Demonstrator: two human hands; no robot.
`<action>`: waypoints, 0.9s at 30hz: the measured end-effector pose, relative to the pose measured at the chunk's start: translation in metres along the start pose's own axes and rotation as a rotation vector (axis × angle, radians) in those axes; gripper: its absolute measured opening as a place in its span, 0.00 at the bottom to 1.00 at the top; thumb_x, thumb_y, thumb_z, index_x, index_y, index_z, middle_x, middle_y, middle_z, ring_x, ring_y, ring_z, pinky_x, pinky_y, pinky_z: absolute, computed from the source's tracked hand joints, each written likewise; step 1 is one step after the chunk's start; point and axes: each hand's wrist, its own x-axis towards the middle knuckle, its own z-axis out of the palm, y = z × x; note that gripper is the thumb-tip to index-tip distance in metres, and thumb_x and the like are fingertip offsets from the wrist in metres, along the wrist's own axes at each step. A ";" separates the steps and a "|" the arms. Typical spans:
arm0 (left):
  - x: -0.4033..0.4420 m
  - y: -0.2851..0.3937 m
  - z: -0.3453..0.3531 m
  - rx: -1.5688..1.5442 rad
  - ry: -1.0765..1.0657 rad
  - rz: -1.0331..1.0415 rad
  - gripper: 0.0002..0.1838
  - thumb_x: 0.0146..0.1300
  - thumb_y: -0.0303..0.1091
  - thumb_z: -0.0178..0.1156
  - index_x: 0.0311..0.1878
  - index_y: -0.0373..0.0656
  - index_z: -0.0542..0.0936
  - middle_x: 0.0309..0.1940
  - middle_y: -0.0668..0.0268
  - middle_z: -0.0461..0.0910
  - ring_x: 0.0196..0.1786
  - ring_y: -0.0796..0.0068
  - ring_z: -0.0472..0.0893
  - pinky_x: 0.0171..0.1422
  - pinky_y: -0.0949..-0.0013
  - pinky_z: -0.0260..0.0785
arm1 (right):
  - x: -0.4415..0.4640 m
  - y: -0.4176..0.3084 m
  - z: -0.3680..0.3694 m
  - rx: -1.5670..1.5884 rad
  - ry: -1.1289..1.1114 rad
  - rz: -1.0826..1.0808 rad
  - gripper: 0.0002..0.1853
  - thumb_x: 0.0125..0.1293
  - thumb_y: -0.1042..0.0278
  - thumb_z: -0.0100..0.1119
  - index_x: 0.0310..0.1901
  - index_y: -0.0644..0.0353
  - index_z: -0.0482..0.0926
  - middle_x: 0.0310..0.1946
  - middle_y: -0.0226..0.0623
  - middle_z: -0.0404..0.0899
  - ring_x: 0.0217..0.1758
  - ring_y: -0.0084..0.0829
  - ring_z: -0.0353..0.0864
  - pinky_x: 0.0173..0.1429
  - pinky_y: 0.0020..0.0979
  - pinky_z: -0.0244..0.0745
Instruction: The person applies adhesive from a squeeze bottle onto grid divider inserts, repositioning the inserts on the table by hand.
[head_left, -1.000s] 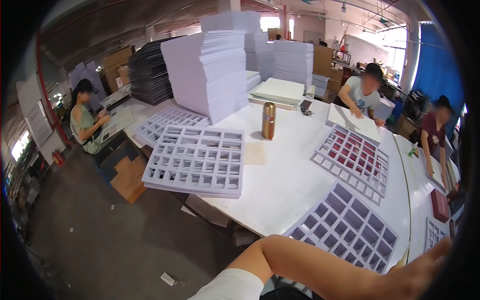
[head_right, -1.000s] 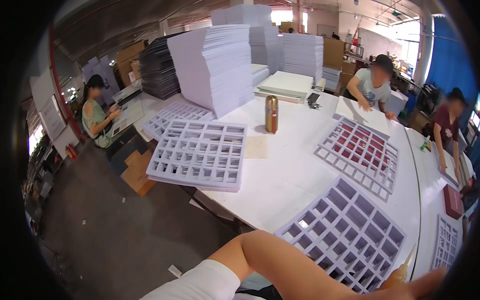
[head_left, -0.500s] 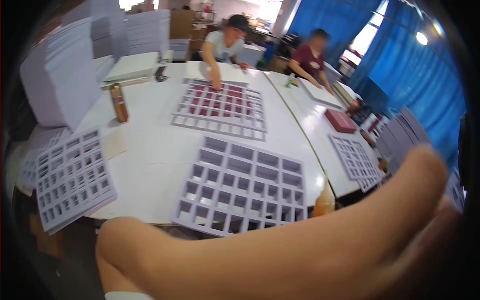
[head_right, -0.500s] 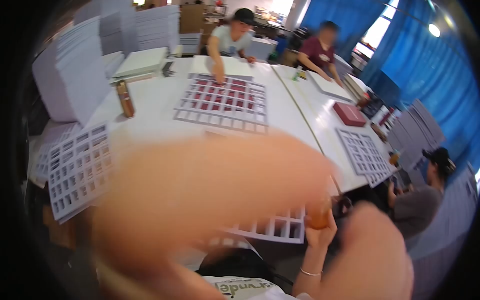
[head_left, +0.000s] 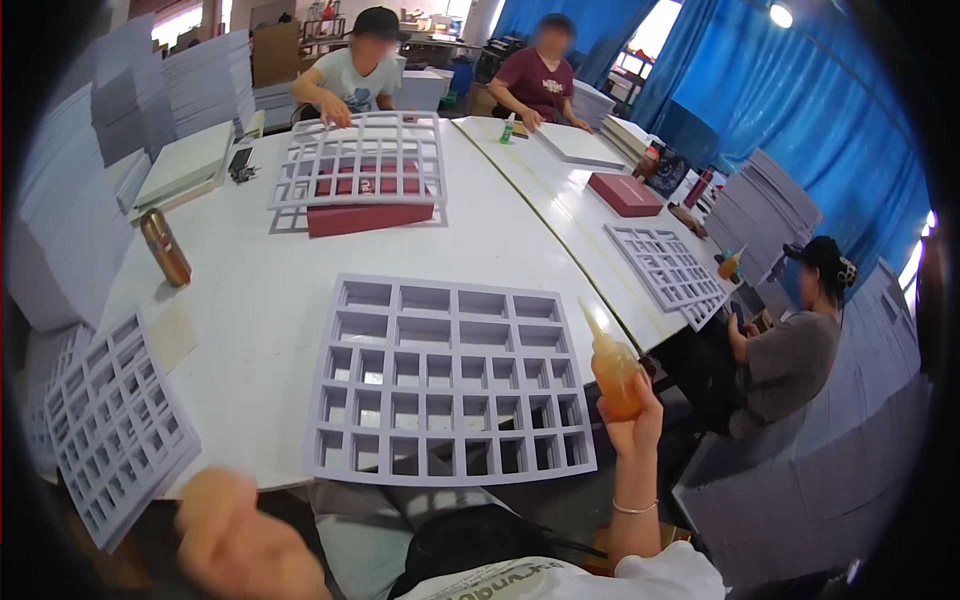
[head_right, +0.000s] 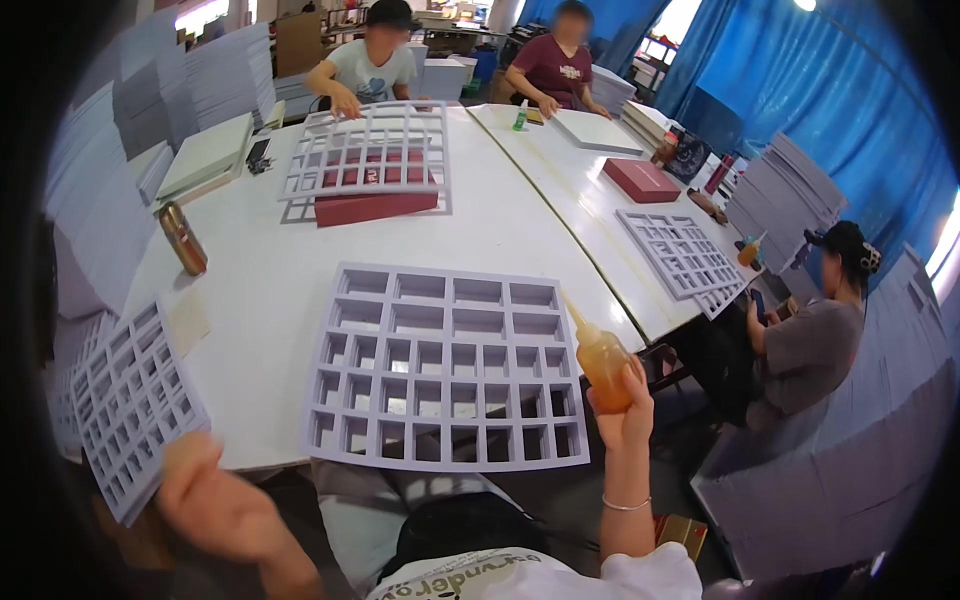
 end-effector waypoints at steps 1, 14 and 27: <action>-0.020 -0.025 0.005 0.015 -0.090 -0.196 0.15 0.69 0.32 0.49 0.50 0.29 0.73 0.49 0.52 0.75 0.51 0.59 0.75 0.61 0.57 0.65 | 0.003 -0.002 0.007 -0.058 0.008 -0.029 0.19 0.65 0.67 0.58 0.57 0.54 0.70 0.53 0.34 0.76 0.51 0.34 0.79 0.40 0.35 0.79; -0.149 -0.075 0.037 0.099 -0.369 -0.913 0.22 0.73 0.30 0.46 0.67 0.29 0.65 0.64 0.50 0.68 0.67 0.58 0.68 0.71 0.62 0.55 | 0.090 0.013 0.030 -0.579 0.187 -0.276 0.22 0.59 0.72 0.66 0.53 0.57 0.68 0.48 0.39 0.74 0.44 0.31 0.80 0.35 0.28 0.80; -0.185 -0.081 0.017 -0.138 -0.209 -1.271 0.16 0.74 0.37 0.48 0.35 0.36 0.76 0.25 0.68 0.74 0.28 0.80 0.70 0.32 0.75 0.63 | 0.198 0.058 0.008 -1.097 0.263 -0.757 0.22 0.51 0.74 0.69 0.48 0.59 0.71 0.45 0.42 0.66 0.49 0.38 0.71 0.57 0.35 0.70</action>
